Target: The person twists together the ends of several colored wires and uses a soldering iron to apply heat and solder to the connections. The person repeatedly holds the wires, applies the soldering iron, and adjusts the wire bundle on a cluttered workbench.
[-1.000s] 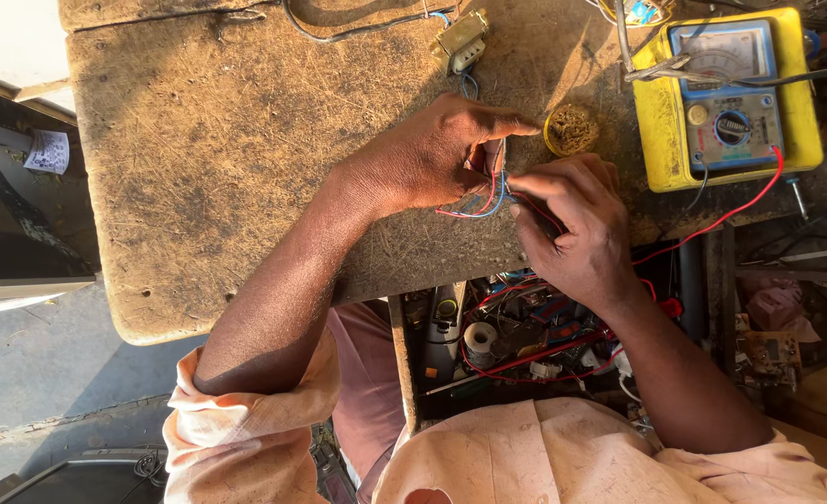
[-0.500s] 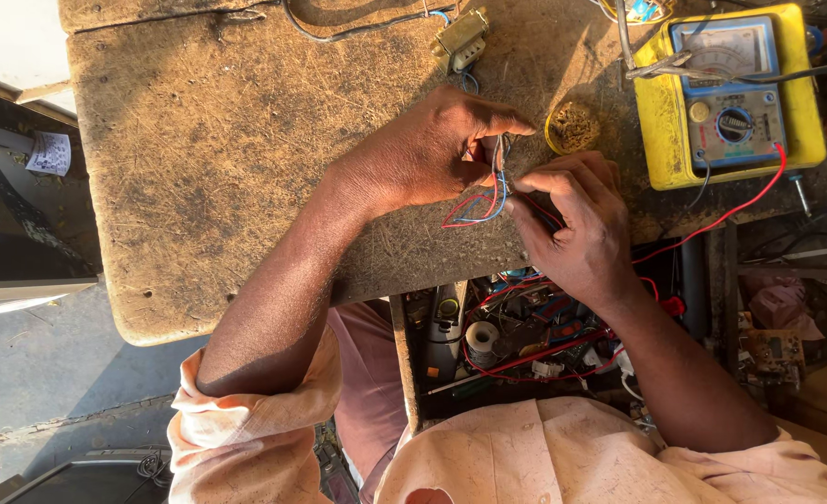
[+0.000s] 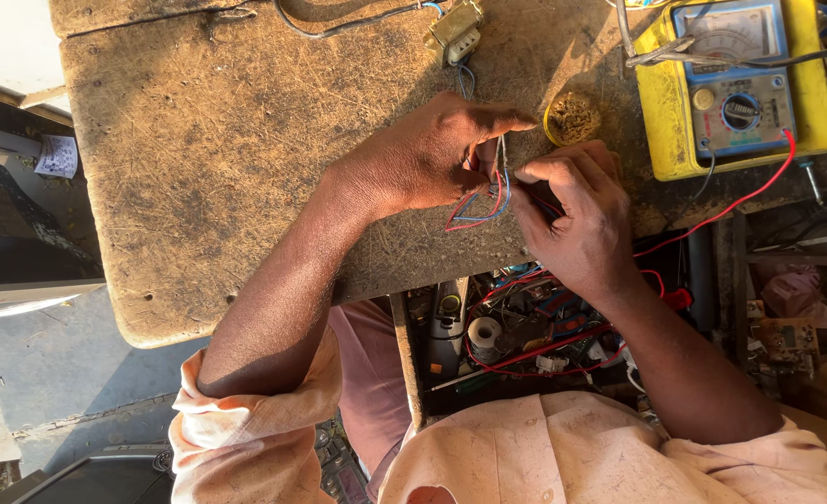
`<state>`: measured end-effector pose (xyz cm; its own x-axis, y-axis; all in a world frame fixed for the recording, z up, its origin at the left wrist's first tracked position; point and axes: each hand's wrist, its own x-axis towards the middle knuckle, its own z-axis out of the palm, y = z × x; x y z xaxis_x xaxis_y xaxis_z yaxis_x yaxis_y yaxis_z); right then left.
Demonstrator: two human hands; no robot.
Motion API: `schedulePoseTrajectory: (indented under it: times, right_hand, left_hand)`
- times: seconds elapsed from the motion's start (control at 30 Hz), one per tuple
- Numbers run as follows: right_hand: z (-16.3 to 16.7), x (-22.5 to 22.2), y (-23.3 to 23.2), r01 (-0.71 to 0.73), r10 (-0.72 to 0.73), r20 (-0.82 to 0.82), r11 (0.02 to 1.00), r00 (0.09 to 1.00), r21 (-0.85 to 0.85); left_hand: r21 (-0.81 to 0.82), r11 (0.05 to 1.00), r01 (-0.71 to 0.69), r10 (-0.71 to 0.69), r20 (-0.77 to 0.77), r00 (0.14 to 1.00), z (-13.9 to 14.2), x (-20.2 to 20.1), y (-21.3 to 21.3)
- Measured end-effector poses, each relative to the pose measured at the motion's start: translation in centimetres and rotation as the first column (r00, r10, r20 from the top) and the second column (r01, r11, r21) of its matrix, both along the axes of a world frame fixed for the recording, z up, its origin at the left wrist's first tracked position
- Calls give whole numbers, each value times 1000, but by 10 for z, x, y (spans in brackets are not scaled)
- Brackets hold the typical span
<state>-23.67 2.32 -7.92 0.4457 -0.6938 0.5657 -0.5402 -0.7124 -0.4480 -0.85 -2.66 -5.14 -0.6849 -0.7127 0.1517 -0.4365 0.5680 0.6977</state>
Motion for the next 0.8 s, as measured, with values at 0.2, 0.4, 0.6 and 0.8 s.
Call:
schedulePoseTrajectory:
  times: [0.2, 0.4, 0.6, 0.8]
  right_hand:
    - [1, 2, 0, 8, -8, -14, 1000, 1000, -1]
    - [-2, 4, -1, 28, -28, -14, 1000, 1000, 4]
    - [-1, 4, -2, 30, -30, -38, 999, 999, 10]
    - [1, 5, -1, -13, 14, -55, 1000, 998, 16]
  left_hand:
    - [-13, 1000, 8, -8, -33, 999, 0, 4, 0]
    - [-78, 997, 13, -15, -22, 1000, -4, 2, -2]
    - [-42, 999, 28, -30, -32, 999, -7, 1, -4]
    - [51, 998, -47, 51, -95, 994, -9, 0, -1]
